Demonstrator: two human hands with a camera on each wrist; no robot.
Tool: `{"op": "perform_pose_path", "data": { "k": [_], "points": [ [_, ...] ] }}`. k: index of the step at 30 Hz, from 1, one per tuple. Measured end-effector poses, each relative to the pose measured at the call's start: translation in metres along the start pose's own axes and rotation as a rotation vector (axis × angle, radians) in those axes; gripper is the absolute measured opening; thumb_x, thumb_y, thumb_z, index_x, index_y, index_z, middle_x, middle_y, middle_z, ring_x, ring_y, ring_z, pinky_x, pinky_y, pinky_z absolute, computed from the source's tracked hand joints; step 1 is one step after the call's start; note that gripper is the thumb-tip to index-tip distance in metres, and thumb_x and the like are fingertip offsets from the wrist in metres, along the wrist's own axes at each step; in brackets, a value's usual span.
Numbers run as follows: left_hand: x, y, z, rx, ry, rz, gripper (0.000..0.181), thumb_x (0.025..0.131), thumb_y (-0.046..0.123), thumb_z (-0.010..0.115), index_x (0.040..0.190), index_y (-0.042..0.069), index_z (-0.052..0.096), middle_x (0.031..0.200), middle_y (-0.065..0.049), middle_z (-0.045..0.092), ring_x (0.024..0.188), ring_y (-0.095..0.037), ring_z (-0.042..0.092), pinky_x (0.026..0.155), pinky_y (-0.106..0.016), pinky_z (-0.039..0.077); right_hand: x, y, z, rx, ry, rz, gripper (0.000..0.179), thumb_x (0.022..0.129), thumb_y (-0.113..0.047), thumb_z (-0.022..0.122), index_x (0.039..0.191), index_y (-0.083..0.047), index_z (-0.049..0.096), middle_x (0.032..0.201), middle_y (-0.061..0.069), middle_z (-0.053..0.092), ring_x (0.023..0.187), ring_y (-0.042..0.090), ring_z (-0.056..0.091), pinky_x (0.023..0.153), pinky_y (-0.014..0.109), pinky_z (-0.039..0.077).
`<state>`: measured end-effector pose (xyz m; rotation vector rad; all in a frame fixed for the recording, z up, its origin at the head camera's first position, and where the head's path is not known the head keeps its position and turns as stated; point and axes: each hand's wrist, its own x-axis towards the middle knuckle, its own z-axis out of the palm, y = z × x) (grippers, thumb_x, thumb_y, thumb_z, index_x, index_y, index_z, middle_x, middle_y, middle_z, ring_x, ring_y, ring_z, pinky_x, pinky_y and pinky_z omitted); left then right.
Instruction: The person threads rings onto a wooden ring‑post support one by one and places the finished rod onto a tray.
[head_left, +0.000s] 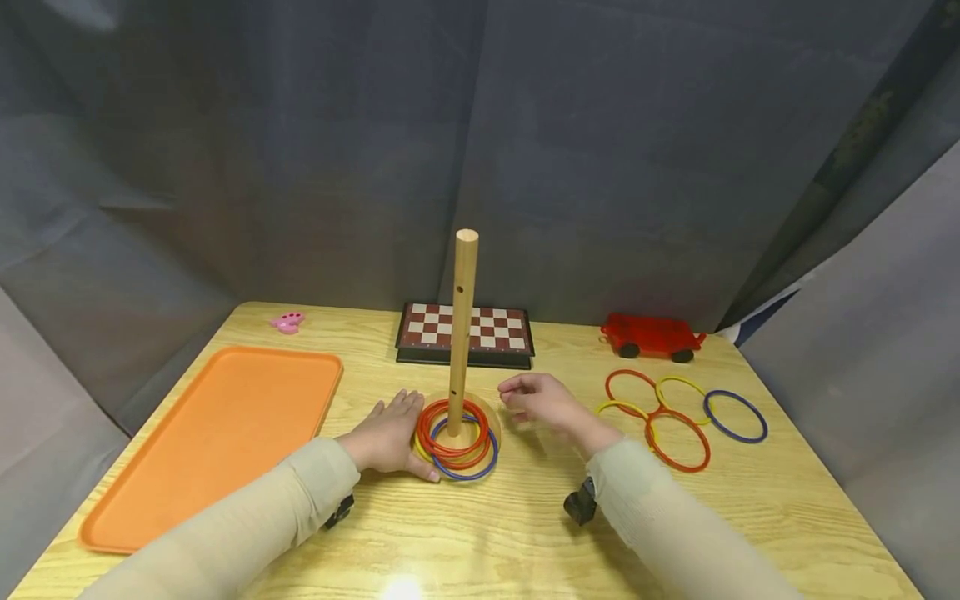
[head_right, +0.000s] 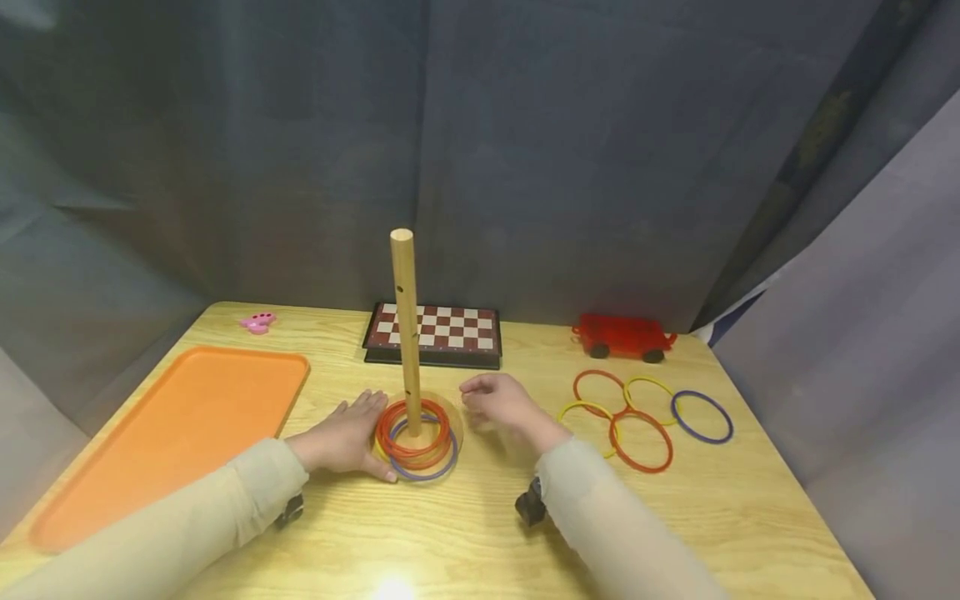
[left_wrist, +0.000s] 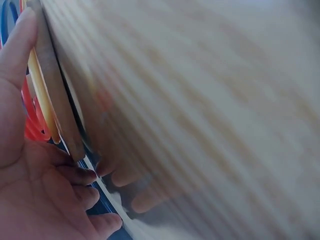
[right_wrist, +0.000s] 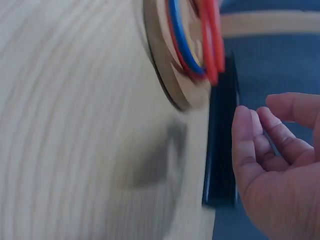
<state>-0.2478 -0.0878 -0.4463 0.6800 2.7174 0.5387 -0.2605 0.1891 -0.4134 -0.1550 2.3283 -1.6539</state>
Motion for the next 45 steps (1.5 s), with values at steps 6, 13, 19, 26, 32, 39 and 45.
{"op": "perform_pose_path", "data": {
  "k": [6,13,19,26,32,39,45],
  "points": [
    [-0.001,0.001,-0.001,-0.001,-0.006,0.000,0.131,0.071,0.060,0.090,0.160,-0.008,0.021,0.167,-0.027,0.020,0.156,-0.041,0.011,0.122,-0.061,0.012,-0.022,0.006,-0.044,0.045,0.061,-0.012,0.039,0.103,-0.005,0.054,0.137,0.016,0.051,0.139,0.033,0.052,0.127,0.044,0.052,0.104,0.053,0.049],
    [-0.001,0.001,-0.002,0.003,0.005,-0.005,0.131,0.071,0.059,0.090,0.160,-0.009,0.022,0.166,-0.027,0.021,0.155,-0.041,0.012,0.122,-0.061,0.012,-0.054,0.023,-0.111,0.035,0.131,-0.040,0.051,0.107,-0.016,0.057,0.146,0.014,0.042,0.139,0.022,0.057,0.120,0.022,0.060,0.100,0.037,0.053],
    [-0.002,0.002,-0.002,0.004,-0.001,-0.012,0.131,0.071,0.059,0.090,0.160,-0.008,0.022,0.167,-0.026,0.021,0.156,-0.041,0.012,0.122,-0.061,0.012,-0.082,0.054,-0.163,0.134,0.263,-0.024,0.032,0.107,-0.018,0.059,0.134,-0.002,0.055,0.110,-0.014,0.063,0.099,0.001,0.062,0.088,0.021,0.055],
    [-0.002,0.002,-0.002,-0.014,-0.002,-0.011,0.131,0.071,0.058,0.090,0.160,-0.009,0.021,0.167,-0.027,0.020,0.155,-0.042,0.011,0.122,-0.062,0.012,-0.106,0.086,-0.195,0.123,0.409,-0.007,0.021,0.106,-0.021,0.061,0.126,-0.013,0.058,0.101,-0.023,0.064,0.096,-0.006,0.062,0.083,0.017,0.055],
    [-0.001,0.002,-0.001,-0.014,-0.002,-0.009,0.131,0.071,0.059,0.090,0.160,-0.009,0.022,0.166,-0.027,0.020,0.155,-0.042,0.012,0.122,-0.062,0.013,-0.114,0.111,-0.205,-0.015,0.487,0.068,0.042,0.107,-0.021,0.058,0.137,0.008,0.052,0.097,-0.020,0.063,0.088,-0.004,0.064,0.079,0.020,0.057],
    [-0.002,0.004,-0.001,-0.018,-0.004,-0.011,0.131,0.071,0.058,0.090,0.160,-0.009,0.021,0.167,-0.026,0.019,0.156,-0.041,0.011,0.122,-0.062,0.012,-0.118,0.130,-0.208,-0.038,0.484,0.134,0.054,0.108,-0.017,0.055,0.144,0.019,0.040,0.102,-0.008,0.064,0.086,-0.003,0.063,0.078,0.021,0.057],
    [-0.002,0.004,-0.002,-0.016,-0.004,-0.015,0.131,0.071,0.058,0.090,0.160,-0.009,0.022,0.167,-0.027,0.020,0.156,-0.041,0.011,0.122,-0.062,0.013,-0.118,0.128,-0.207,-0.160,0.456,0.134,0.053,0.105,-0.015,0.060,0.141,0.021,0.043,0.103,0.001,0.069,0.083,-0.001,0.065,0.075,0.021,0.058]
  ]
}}
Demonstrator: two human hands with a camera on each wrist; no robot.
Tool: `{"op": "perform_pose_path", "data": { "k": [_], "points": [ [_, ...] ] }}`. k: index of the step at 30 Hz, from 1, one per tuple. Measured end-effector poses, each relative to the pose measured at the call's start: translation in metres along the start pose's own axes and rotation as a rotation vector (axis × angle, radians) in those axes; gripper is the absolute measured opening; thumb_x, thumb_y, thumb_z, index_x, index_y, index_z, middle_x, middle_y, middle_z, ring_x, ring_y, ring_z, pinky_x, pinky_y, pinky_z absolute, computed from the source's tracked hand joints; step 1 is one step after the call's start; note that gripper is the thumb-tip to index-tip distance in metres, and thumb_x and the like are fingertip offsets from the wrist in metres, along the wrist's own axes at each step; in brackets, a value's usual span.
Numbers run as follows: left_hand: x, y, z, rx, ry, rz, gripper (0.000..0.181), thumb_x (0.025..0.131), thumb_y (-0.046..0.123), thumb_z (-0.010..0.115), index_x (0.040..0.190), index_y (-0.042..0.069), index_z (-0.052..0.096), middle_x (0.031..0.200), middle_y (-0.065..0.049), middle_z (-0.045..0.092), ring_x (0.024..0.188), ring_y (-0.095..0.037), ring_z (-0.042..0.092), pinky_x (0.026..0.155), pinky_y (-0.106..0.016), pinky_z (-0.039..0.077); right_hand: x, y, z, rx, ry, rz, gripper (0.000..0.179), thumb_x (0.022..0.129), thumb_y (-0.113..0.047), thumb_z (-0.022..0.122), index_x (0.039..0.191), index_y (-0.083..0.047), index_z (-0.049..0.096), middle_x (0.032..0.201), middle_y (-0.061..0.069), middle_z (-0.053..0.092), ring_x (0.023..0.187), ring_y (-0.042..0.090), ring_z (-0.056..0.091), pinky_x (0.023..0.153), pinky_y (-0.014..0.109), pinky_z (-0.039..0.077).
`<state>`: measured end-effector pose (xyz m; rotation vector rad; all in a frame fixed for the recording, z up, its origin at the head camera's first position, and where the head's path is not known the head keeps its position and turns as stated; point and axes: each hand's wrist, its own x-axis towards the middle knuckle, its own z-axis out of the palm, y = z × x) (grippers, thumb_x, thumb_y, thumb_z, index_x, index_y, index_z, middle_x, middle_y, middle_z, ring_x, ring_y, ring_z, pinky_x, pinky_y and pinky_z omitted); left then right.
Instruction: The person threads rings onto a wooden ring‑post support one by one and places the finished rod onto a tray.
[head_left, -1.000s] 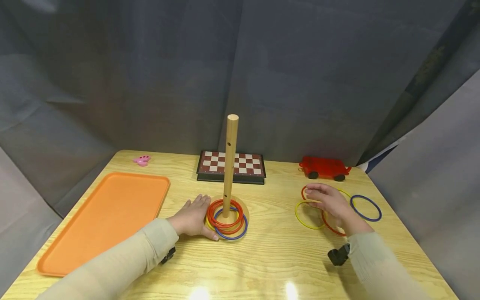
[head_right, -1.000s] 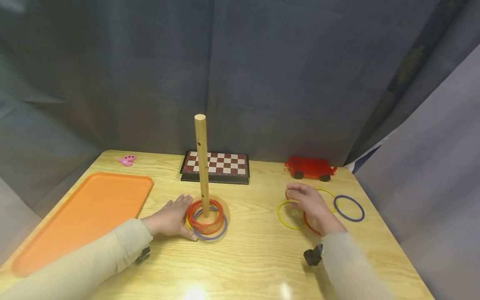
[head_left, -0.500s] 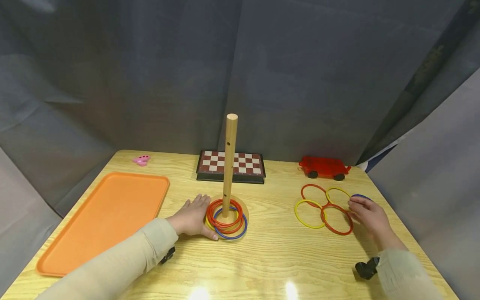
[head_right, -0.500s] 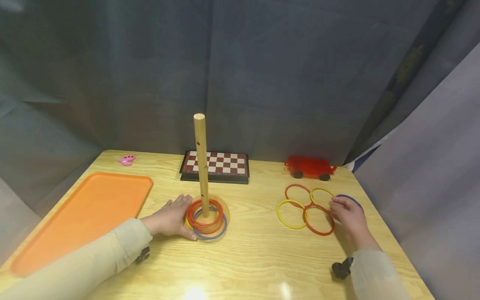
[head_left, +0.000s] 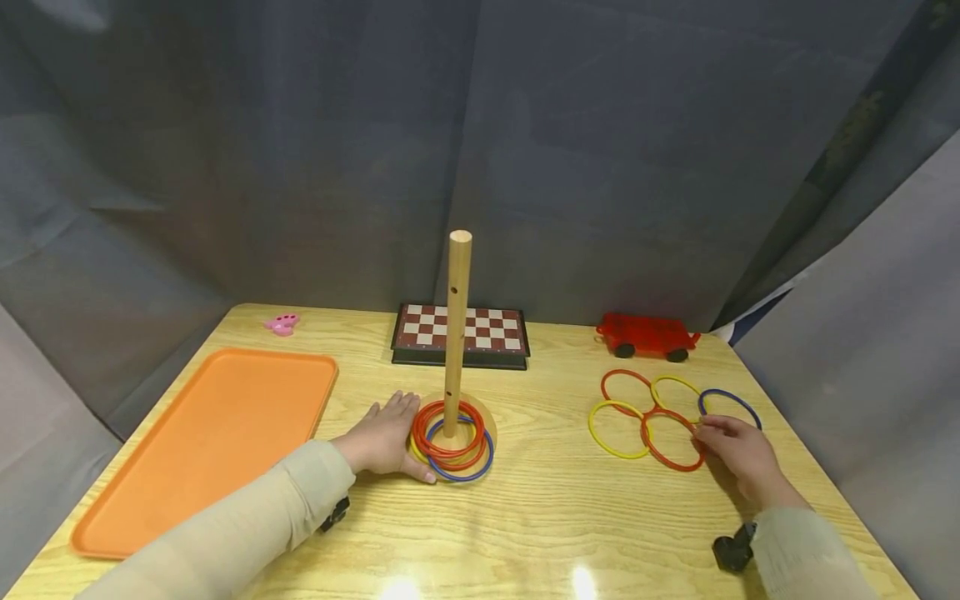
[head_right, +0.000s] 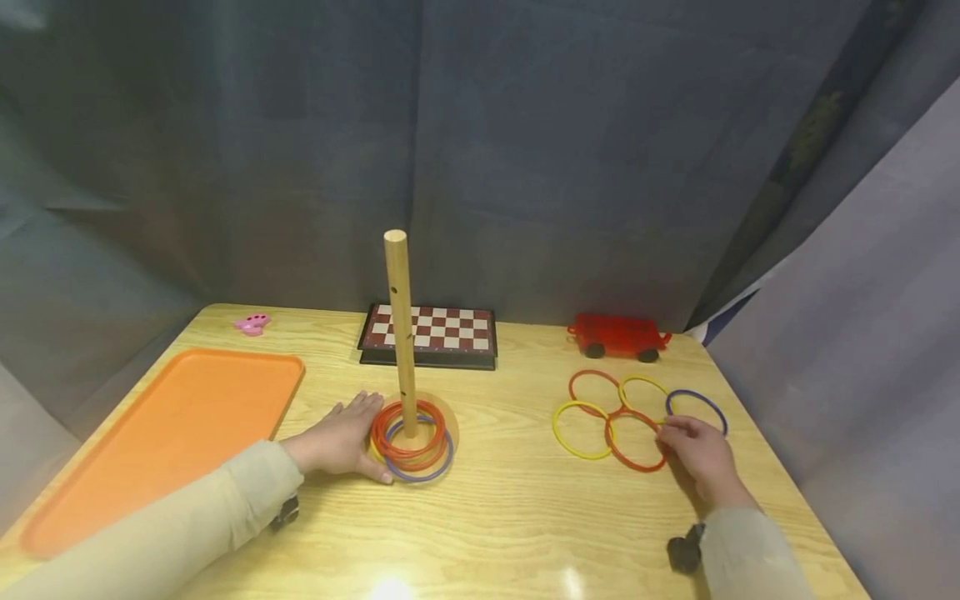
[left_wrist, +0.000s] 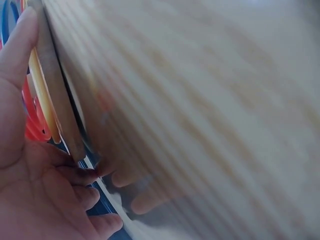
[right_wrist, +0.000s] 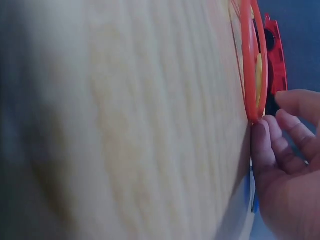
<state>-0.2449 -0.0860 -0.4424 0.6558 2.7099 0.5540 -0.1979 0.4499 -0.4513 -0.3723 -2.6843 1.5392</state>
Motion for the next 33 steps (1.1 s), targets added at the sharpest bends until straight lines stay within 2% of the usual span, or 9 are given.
{"op": "perform_pose_path", "data": {
  "k": [3,8,11,16,21,24,27,30,33],
  "points": [
    [0.000,-0.001,0.001,0.001,0.001,0.001,0.131,0.071,0.058,0.090,0.160,-0.009,0.022,0.167,-0.027,0.020,0.155,-0.041,0.012,0.122,-0.062,0.013,0.002,-0.002,0.001,-0.163,0.027,-0.011,0.050,0.101,-0.016,0.065,0.134,0.019,0.053,0.102,0.007,0.071,0.082,0.004,0.064,0.071,0.023,0.057],
    [0.001,-0.001,0.001,-0.003,0.004,0.003,0.131,0.071,0.058,0.090,0.160,-0.009,0.022,0.166,-0.027,0.020,0.155,-0.042,0.012,0.122,-0.062,0.013,0.008,-0.001,0.002,-0.344,0.071,-0.026,0.037,0.097,-0.018,0.069,0.117,0.013,0.066,0.098,0.011,0.073,0.093,0.030,0.065,0.078,0.037,0.051],
    [0.000,-0.002,0.001,-0.012,0.004,0.000,0.130,0.071,0.057,0.091,0.160,-0.009,0.022,0.166,-0.027,0.020,0.155,-0.042,0.012,0.122,-0.062,0.013,0.011,-0.002,0.005,-0.373,0.071,-0.036,0.031,0.097,-0.016,0.069,0.111,0.011,0.068,0.095,0.013,0.073,0.095,0.037,0.065,0.080,0.042,0.049],
    [0.000,-0.001,0.000,-0.011,0.008,0.000,0.130,0.071,0.057,0.091,0.160,-0.009,0.022,0.166,-0.027,0.021,0.155,-0.042,0.012,0.122,-0.062,0.013,0.011,-0.007,0.007,-0.392,0.059,-0.034,0.026,0.099,-0.013,0.066,0.109,0.010,0.067,0.095,0.015,0.071,0.091,0.034,0.064,0.078,0.043,0.051],
    [0.000,0.000,0.001,-0.004,-0.001,0.006,0.130,0.072,0.058,0.090,0.159,-0.010,0.022,0.166,-0.028,0.021,0.155,-0.043,0.013,0.122,-0.062,0.014,0.004,-0.019,0.005,-0.381,0.024,-0.068,0.031,0.103,-0.011,0.061,0.119,0.015,0.063,0.105,0.024,0.070,0.097,0.036,0.066,0.081,0.043,0.055],
    [0.000,-0.001,0.000,-0.005,0.002,0.003,0.130,0.072,0.057,0.090,0.160,-0.010,0.022,0.166,-0.028,0.020,0.155,-0.043,0.013,0.122,-0.062,0.013,-0.001,-0.037,0.003,-0.360,-0.005,-0.135,0.036,0.105,-0.010,0.058,0.127,0.018,0.059,0.112,0.030,0.068,0.096,0.032,0.069,0.077,0.036,0.059],
    [0.000,-0.002,0.001,-0.008,0.006,0.000,0.131,0.071,0.056,0.091,0.159,-0.010,0.022,0.166,-0.028,0.020,0.155,-0.043,0.012,0.122,-0.062,0.013,-0.004,-0.062,0.003,-0.279,-0.029,-0.197,0.037,0.106,-0.006,0.056,0.131,0.021,0.055,0.114,0.031,0.066,0.088,0.016,0.069,0.073,0.029,0.060],
    [0.001,-0.003,0.002,-0.006,0.006,-0.001,0.131,0.071,0.057,0.091,0.160,-0.010,0.021,0.166,-0.028,0.020,0.155,-0.043,0.012,0.122,-0.061,0.013,-0.003,-0.088,0.005,-0.191,-0.046,-0.227,0.039,0.106,-0.006,0.055,0.134,0.021,0.052,0.114,0.026,0.065,0.084,0.000,0.064,0.074,0.023,0.059],
    [0.002,-0.003,0.003,-0.004,0.000,0.000,0.132,0.071,0.057,0.091,0.160,-0.010,0.021,0.166,-0.028,0.020,0.155,-0.043,0.012,0.122,-0.061,0.013,-0.002,-0.113,0.007,-0.138,-0.060,-0.244,0.040,0.107,-0.007,0.055,0.137,0.019,0.051,0.113,0.014,0.066,0.084,-0.007,0.061,0.076,0.019,0.057]
  ]
}}
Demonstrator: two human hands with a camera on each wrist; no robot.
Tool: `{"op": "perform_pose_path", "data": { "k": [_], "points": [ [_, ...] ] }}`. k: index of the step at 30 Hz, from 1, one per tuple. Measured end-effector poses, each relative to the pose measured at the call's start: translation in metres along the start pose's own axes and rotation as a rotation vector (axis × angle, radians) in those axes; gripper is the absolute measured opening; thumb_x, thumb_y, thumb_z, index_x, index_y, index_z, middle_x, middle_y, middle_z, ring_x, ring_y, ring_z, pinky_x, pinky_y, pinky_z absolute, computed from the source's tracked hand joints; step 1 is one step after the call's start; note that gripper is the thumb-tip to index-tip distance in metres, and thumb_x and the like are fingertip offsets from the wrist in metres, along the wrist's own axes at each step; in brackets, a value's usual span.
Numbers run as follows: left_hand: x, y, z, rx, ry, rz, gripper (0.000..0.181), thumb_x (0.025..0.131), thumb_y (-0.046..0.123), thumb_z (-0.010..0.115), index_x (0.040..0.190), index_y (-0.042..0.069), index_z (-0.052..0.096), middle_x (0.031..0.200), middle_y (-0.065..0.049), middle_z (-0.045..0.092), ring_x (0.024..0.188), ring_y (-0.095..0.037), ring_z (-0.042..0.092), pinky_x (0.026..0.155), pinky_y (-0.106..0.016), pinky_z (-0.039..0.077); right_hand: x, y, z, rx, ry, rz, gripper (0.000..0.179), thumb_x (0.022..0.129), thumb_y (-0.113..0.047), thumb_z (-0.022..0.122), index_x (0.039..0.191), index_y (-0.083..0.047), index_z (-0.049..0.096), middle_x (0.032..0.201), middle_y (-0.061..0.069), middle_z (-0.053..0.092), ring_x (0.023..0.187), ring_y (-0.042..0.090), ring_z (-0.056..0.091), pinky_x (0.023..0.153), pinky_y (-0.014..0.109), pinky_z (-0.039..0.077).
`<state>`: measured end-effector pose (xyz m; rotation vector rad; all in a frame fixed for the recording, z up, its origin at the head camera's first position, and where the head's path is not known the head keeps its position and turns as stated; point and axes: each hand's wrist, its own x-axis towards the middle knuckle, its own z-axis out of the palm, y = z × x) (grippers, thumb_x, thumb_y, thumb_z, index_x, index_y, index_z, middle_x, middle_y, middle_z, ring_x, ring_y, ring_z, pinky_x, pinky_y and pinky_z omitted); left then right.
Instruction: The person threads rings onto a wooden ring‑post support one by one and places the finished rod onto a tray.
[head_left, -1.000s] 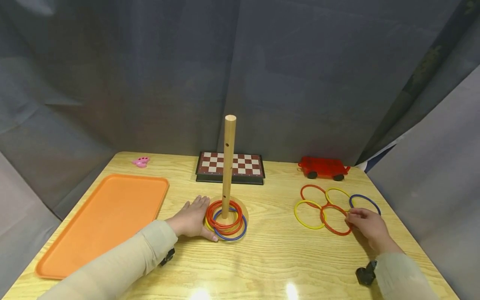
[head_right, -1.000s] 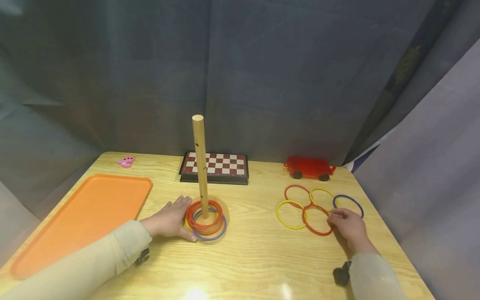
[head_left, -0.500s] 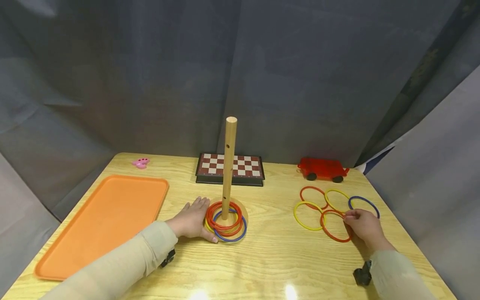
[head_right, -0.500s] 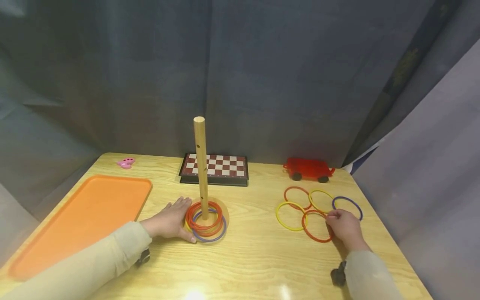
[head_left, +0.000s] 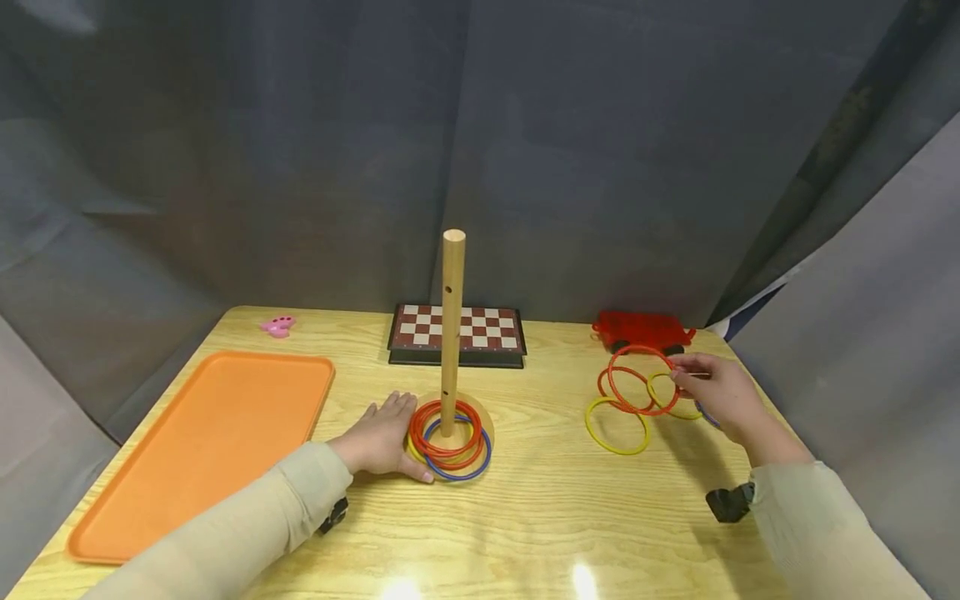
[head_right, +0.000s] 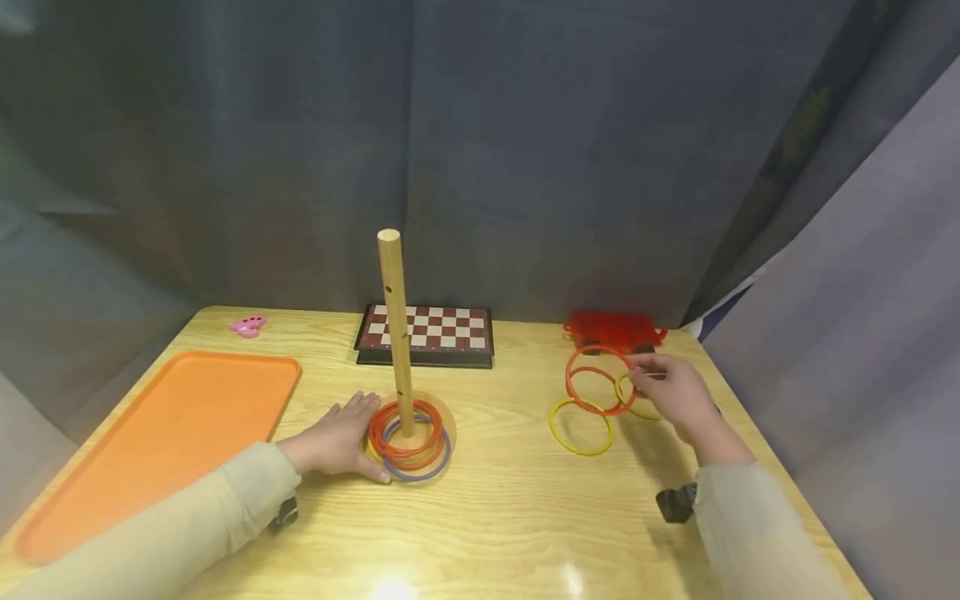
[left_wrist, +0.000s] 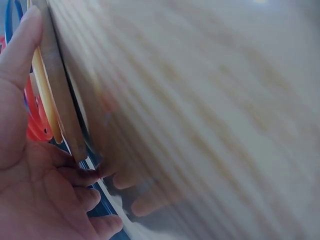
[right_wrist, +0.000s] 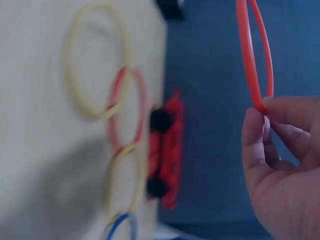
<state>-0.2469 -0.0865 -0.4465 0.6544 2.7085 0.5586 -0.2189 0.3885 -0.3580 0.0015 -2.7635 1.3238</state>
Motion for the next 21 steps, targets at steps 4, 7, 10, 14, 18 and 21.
{"op": "perform_pose_path", "data": {
  "k": [4,7,10,14,18,21],
  "points": [
    [0.001,0.000,0.000,0.004,-0.001,0.000,0.132,0.071,0.058,0.091,0.160,-0.011,0.021,0.166,-0.028,0.020,0.155,-0.043,0.013,0.122,-0.062,0.014,0.012,-0.035,0.001,0.090,-0.033,-0.001,0.041,0.108,-0.010,0.054,0.139,0.016,0.050,0.108,0.000,0.064,0.088,-0.002,0.062,0.079,0.019,0.057],
    [0.001,0.000,-0.001,0.009,-0.001,-0.001,0.132,0.071,0.058,0.091,0.160,-0.011,0.021,0.166,-0.029,0.021,0.155,-0.043,0.013,0.122,-0.062,0.015,0.019,-0.061,0.006,0.152,-0.059,0.003,0.042,0.108,-0.013,0.056,0.141,0.013,0.050,0.105,-0.005,0.064,0.091,0.002,0.064,0.081,0.019,0.056],
    [0.001,0.000,-0.001,0.010,0.001,-0.001,0.132,0.071,0.058,0.091,0.160,-0.011,0.021,0.166,-0.029,0.021,0.155,-0.043,0.013,0.122,-0.061,0.015,0.025,-0.087,0.013,0.206,-0.077,0.005,0.043,0.107,-0.016,0.058,0.142,0.009,0.051,0.105,-0.006,0.064,0.094,0.007,0.065,0.083,0.019,0.056],
    [0.001,0.001,-0.001,0.005,-0.001,-0.005,0.132,0.071,0.058,0.091,0.160,-0.010,0.021,0.166,-0.028,0.021,0.155,-0.043,0.013,0.122,-0.061,0.015,0.029,-0.125,0.022,0.337,-0.087,0.000,0.035,0.105,-0.016,0.062,0.136,0.001,0.058,0.106,-0.004,0.064,0.096,0.013,0.062,0.084,0.020,0.055],
    [0.000,0.001,-0.001,0.004,0.002,-0.007,0.132,0.070,0.058,0.091,0.159,-0.011,0.021,0.166,-0.028,0.021,0.155,-0.043,0.013,0.122,-0.061,0.014,0.030,-0.163,0.028,0.619,-0.103,-0.032,0.018,0.102,-0.010,0.066,0.120,-0.009,0.069,0.103,0.000,0.065,0.091,0.015,0.060,0.082,0.020,0.055],
    [0.000,0.002,-0.001,0.011,0.005,-0.006,0.132,0.070,0.058,0.091,0.159,-0.011,0.022,0.166,-0.028,0.021,0.155,-0.043,0.013,0.122,-0.062,0.014,0.029,-0.188,0.032,0.827,-0.131,-0.062,0.012,0.099,-0.005,0.069,0.109,-0.010,0.075,0.097,0.002,0.067,0.084,0.014,0.062,0.078,0.020,0.056]
  ]
}}
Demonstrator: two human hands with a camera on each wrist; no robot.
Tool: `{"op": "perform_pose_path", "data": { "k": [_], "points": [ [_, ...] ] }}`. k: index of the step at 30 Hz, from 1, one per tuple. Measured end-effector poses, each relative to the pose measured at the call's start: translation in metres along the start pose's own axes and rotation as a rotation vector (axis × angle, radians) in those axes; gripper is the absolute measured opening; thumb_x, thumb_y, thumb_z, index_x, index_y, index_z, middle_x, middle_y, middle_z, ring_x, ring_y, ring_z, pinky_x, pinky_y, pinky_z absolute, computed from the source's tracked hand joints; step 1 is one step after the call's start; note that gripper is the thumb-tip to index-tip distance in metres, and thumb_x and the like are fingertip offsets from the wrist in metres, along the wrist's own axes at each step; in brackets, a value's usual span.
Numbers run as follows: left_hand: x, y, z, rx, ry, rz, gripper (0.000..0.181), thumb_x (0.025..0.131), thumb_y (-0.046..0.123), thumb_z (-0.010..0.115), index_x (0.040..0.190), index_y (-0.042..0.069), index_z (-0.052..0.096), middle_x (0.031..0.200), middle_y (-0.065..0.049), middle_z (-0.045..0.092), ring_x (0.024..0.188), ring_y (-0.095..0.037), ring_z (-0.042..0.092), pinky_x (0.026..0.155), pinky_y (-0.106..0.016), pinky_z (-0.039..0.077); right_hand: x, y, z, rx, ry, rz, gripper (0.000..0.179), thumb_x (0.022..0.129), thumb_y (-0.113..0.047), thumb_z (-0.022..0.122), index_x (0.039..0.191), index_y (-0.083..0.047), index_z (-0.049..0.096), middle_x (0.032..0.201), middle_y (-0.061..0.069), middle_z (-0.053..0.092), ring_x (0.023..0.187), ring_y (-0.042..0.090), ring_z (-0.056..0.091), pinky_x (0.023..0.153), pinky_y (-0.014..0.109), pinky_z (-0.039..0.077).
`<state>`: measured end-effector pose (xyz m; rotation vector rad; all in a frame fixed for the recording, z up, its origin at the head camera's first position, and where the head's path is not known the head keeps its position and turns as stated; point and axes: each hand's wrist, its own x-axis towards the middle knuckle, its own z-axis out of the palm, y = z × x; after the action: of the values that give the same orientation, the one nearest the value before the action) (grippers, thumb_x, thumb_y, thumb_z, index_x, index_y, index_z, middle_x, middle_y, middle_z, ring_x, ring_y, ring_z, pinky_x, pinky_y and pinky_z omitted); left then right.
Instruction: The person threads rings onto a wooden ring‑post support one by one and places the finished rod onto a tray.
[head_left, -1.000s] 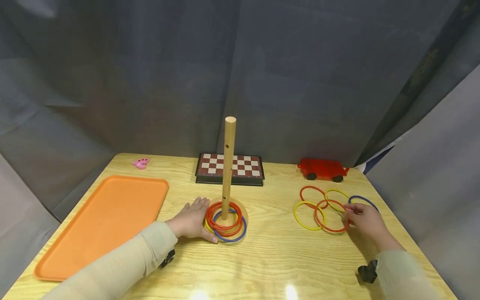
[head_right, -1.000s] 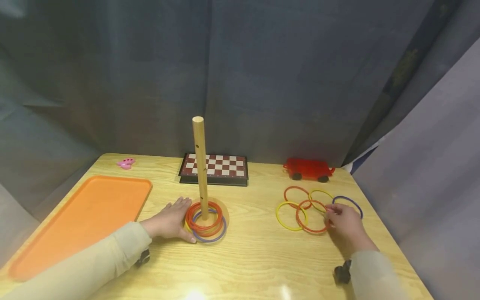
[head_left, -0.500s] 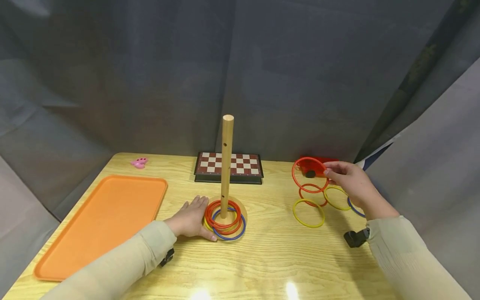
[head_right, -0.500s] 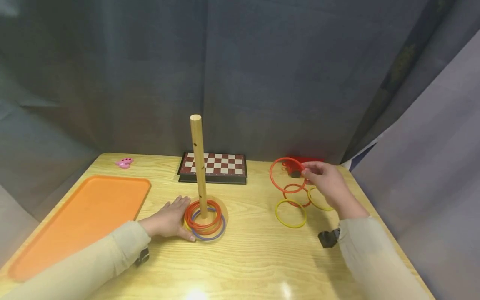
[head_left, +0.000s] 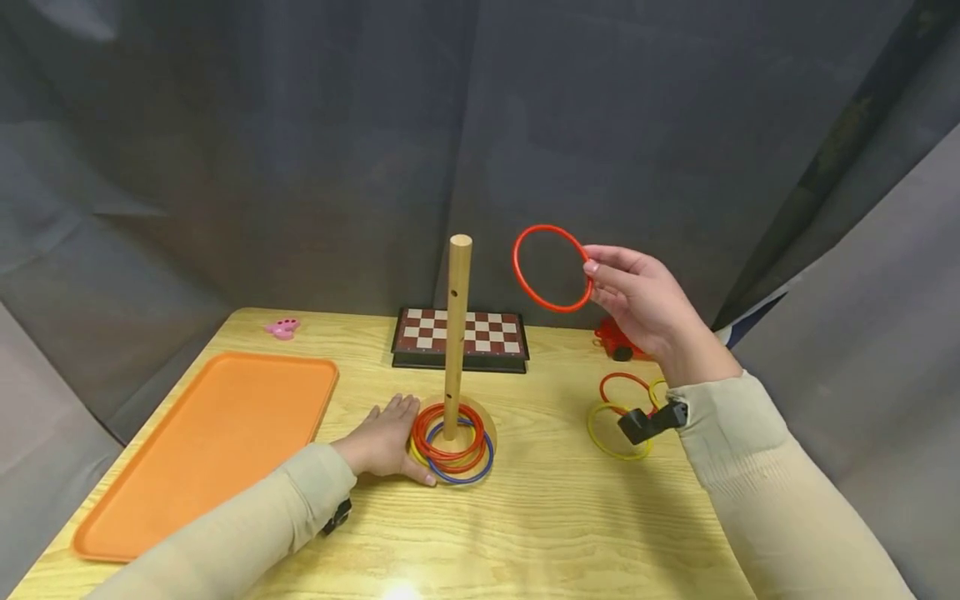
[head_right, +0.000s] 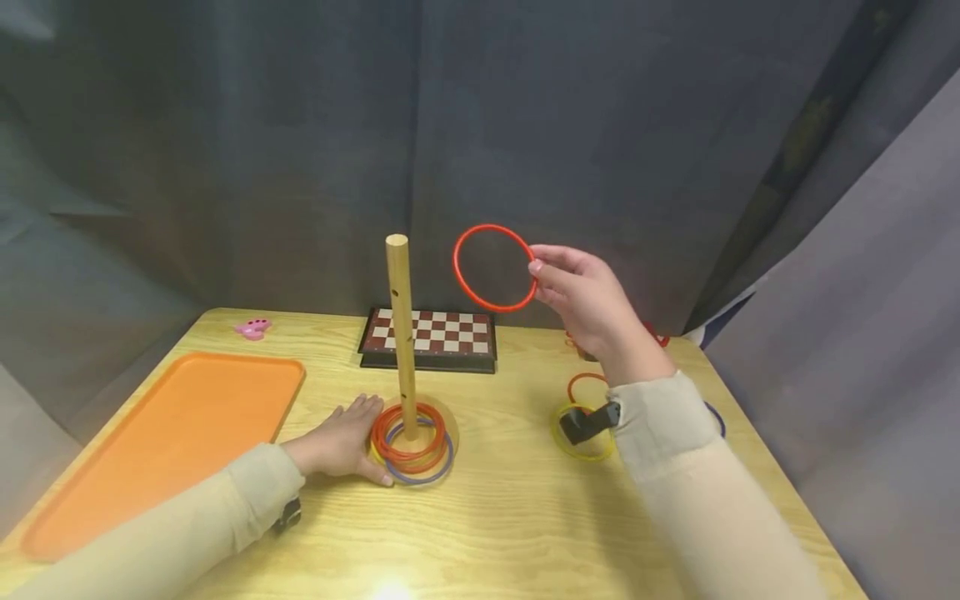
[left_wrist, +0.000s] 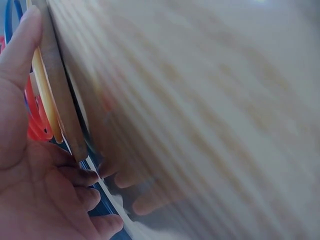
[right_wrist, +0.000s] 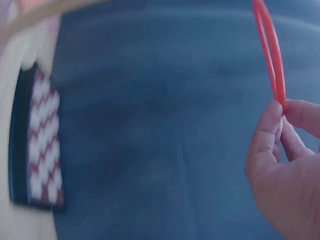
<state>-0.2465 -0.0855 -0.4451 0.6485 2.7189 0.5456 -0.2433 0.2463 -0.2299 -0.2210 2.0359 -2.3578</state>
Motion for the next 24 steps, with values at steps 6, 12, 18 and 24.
{"op": "perform_pose_path", "data": {
  "k": [6,12,18,24],
  "points": [
    [0.001,0.000,0.001,0.015,0.005,0.007,0.132,0.070,0.059,0.091,0.159,-0.011,0.023,0.166,-0.028,0.022,0.155,-0.043,0.014,0.122,-0.062,0.015,-0.001,-0.013,0.041,0.140,-0.065,-0.046,0.016,0.100,0.001,0.065,0.102,-0.008,0.078,0.094,0.004,0.067,0.080,0.013,0.063,0.075,0.019,0.056],
    [0.000,0.000,-0.001,0.022,0.009,0.008,0.130,0.071,0.057,0.091,0.158,-0.011,0.024,0.165,-0.028,0.022,0.154,-0.044,0.014,0.121,-0.063,0.015,0.004,-0.010,0.070,0.092,-0.077,-0.043,0.018,0.102,0.000,0.062,0.103,-0.011,0.076,0.093,0.003,0.067,0.081,0.014,0.062,0.076,0.020,0.055],
    [0.000,0.001,-0.001,0.013,0.004,0.002,0.129,0.072,0.057,0.091,0.159,-0.010,0.023,0.166,-0.028,0.022,0.155,-0.044,0.014,0.121,-0.062,0.015,0.014,0.012,0.083,-0.062,-0.072,0.009,0.020,0.103,-0.002,0.061,0.122,-0.003,0.067,0.099,0.003,0.064,0.088,0.015,0.059,0.080,0.023,0.054],
    [0.001,0.003,-0.002,0.022,-0.009,-0.002,0.128,0.073,0.057,0.090,0.160,-0.008,0.022,0.166,-0.027,0.019,0.155,-0.043,0.011,0.122,-0.061,0.013,0.020,0.060,0.080,-0.210,-0.086,0.127,0.031,0.105,-0.005,0.059,0.134,0.005,0.061,0.112,0.010,0.062,0.091,0.016,0.059,0.082,0.028,0.053]
  ]
}}
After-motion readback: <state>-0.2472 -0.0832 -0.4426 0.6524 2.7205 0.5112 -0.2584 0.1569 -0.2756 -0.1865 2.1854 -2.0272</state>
